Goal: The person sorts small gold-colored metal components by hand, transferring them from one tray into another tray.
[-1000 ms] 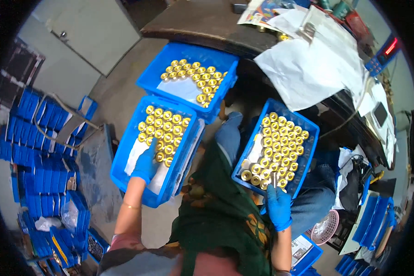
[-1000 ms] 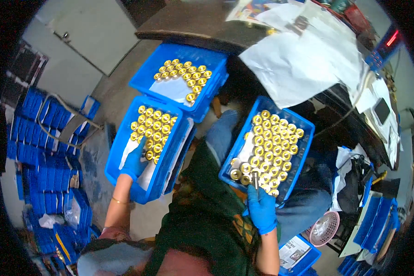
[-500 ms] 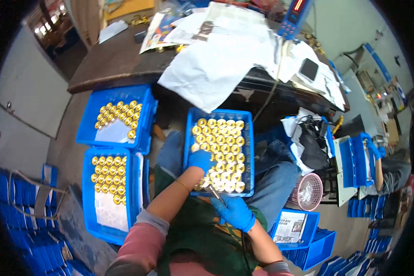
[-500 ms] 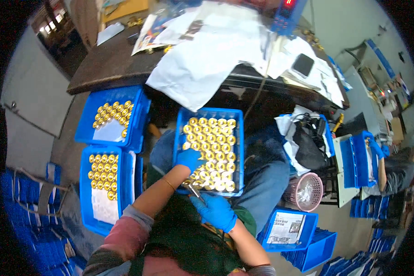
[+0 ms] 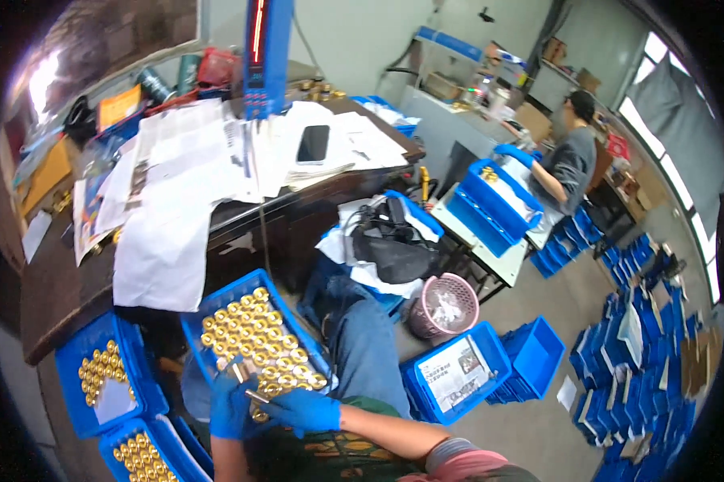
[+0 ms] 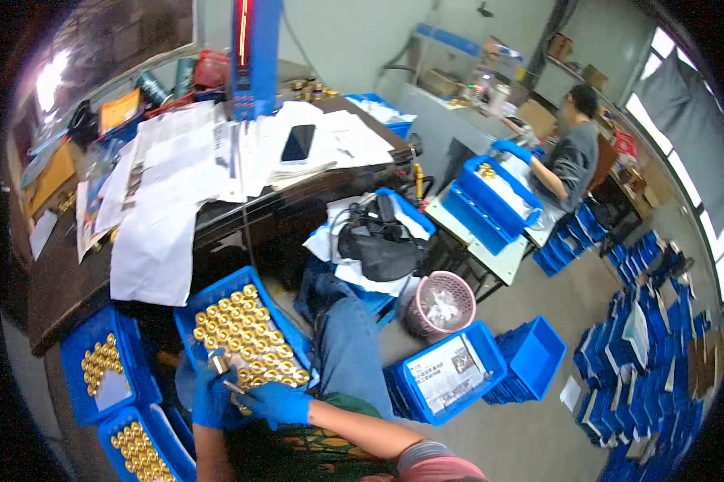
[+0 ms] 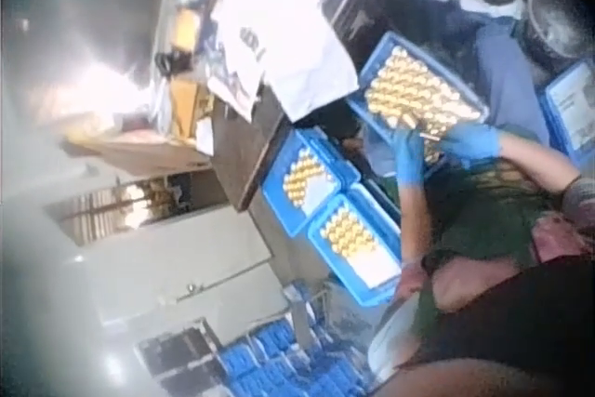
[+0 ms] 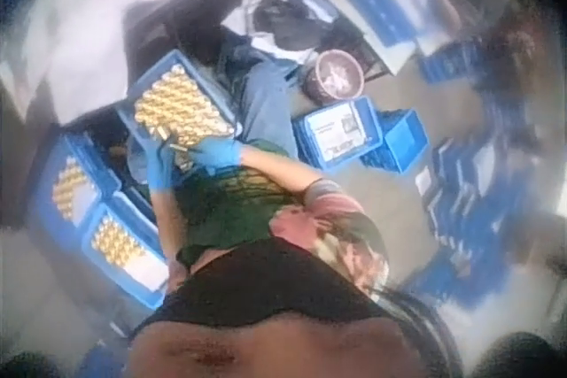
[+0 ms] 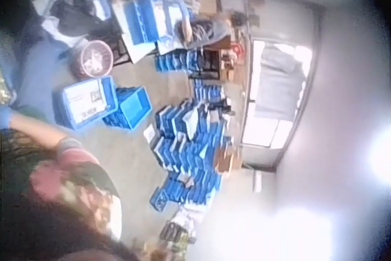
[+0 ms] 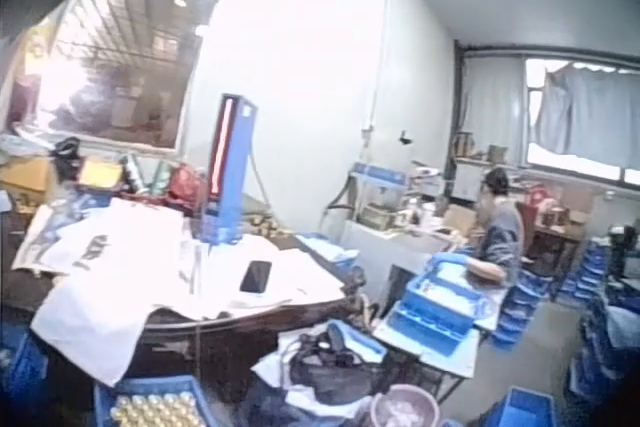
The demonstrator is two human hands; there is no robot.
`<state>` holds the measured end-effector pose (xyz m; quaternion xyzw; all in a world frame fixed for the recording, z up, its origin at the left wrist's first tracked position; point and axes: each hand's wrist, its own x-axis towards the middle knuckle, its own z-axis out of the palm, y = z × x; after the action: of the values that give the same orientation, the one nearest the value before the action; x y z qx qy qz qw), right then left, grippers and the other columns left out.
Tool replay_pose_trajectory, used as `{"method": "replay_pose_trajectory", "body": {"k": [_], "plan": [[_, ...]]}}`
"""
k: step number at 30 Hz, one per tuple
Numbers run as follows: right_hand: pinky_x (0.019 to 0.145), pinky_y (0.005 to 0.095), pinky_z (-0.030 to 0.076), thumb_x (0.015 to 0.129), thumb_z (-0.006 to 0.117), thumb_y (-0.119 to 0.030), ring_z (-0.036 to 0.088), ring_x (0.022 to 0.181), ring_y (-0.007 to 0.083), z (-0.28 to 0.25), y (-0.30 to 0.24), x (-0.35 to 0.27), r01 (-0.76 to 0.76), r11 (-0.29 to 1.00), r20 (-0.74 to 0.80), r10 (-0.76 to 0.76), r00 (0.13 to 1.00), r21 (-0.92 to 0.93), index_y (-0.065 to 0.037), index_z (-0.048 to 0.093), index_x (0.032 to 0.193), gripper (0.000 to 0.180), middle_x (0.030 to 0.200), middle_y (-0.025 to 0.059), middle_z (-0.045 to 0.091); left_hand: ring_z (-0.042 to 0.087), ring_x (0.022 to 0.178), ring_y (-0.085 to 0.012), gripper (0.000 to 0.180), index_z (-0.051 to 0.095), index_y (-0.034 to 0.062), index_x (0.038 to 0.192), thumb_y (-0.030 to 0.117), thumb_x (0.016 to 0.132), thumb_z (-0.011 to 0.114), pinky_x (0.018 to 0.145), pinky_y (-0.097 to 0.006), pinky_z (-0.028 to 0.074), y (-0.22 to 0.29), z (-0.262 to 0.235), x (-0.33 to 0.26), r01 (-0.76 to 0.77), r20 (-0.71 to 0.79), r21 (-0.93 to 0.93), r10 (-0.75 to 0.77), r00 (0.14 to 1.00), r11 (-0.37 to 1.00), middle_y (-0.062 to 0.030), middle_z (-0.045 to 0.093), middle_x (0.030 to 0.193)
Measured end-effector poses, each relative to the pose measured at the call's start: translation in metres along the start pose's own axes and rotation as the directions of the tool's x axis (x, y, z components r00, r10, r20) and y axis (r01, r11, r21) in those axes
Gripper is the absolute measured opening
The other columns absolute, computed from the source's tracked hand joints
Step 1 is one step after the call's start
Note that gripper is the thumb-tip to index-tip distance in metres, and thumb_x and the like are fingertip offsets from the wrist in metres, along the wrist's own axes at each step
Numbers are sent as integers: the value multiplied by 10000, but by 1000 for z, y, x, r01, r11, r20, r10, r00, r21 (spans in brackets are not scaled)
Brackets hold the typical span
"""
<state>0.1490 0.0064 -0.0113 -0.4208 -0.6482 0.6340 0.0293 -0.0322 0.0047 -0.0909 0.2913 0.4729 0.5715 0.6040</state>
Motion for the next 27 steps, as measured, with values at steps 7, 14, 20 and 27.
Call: {"method": "replay_pose_trajectory", "body": {"k": [7,14,20,27], "plan": [[461,315,448,897,398,-388,574,522,220,2,2,2,126,968,-102,-106,989,215,-58,554,946,368,697,99,585,514,1017,-272,576,360,7,1243,165,746,606,884,-372,432,32,30,-30,109,174,-258,-65,983,960,-171,494,1115],[614,441,477,823,492,-269,586,727,389,21,16,18,407,791,-434,-597,674,-456,-66,549,988,267,849,227,595,514,967,-195,412,466,8,1161,138,779,549,775,-308,464,28,46,-36,-39,52,-32,41,998,999,-117,503,1079],[557,453,475,832,496,-340,589,625,372,15,10,15,284,809,-537,-562,629,-514,-58,546,989,327,735,213,596,528,919,-206,340,481,14,1122,38,783,472,776,-289,452,39,35,-35,-648,501,706,446,742,285,-126,535,991],[495,417,468,853,481,-315,584,534,334,15,-29,-11,287,942,-429,-335,839,-176,-55,529,1053,332,603,159,587,502,1031,-223,547,299,-22,1291,-63,760,425,868,-301,429,58,64,-52,-72,119,-217,99,988,974,-161,480,1153]]}}
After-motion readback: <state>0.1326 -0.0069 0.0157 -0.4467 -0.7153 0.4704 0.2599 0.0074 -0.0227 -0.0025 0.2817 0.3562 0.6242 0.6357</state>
